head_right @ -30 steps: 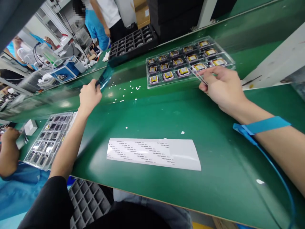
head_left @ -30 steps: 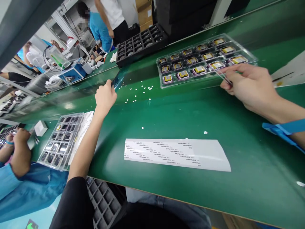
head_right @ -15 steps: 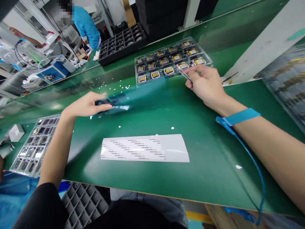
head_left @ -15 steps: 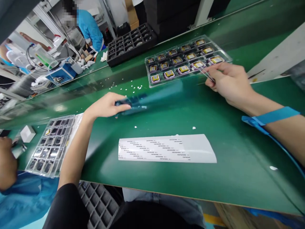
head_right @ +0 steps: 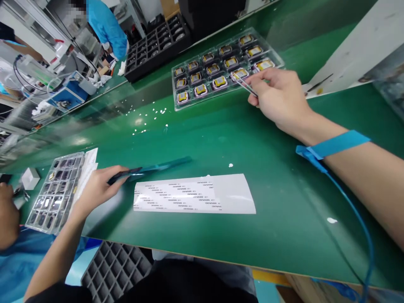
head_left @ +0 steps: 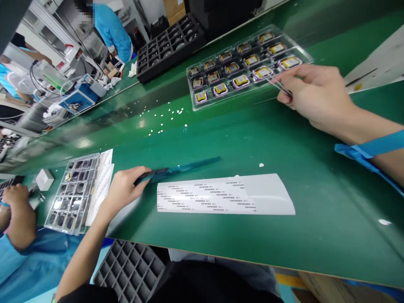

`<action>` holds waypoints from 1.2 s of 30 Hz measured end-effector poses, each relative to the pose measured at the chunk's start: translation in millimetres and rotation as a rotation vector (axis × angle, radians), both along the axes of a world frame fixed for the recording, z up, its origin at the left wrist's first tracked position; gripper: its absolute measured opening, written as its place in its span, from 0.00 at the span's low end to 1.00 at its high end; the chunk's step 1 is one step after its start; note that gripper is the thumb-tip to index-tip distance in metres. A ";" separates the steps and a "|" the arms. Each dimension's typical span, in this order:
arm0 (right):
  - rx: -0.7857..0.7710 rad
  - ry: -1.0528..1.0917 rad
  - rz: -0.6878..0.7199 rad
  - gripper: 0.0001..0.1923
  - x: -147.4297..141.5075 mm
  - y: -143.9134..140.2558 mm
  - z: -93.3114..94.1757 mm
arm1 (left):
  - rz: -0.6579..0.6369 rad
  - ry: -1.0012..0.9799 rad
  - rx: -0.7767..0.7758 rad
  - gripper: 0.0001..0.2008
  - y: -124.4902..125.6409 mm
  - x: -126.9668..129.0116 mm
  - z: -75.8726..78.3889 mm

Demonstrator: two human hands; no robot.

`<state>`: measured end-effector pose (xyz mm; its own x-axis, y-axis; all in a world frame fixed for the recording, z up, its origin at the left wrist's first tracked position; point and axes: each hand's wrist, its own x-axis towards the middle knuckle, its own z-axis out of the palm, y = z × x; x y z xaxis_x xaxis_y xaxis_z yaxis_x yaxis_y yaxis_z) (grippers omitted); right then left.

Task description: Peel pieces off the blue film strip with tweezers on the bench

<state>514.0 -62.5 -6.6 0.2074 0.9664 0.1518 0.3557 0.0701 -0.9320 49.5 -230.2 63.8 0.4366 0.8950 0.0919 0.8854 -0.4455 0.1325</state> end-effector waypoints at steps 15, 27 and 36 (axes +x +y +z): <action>0.049 -0.029 0.040 0.17 -1.6 -0.5 -0.6 | 0.400 0.139 0.399 0.13 49.6 -15.6 -34.5; 0.017 -0.048 0.010 0.15 -3.3 -3.8 4.4 | -0.270 0.258 0.482 0.30 -24.0 -45.9 -32.6; 0.020 -0.052 0.018 0.15 -2.8 -3.8 2.7 | -0.196 0.375 0.397 0.37 -16.0 -47.4 -32.5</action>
<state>511.1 -66.3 -3.9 0.1814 0.9666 0.1812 0.4022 0.0952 -0.9106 2.0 -246.1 31.3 0.6581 0.7227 0.2113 0.7356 -0.5571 -0.3854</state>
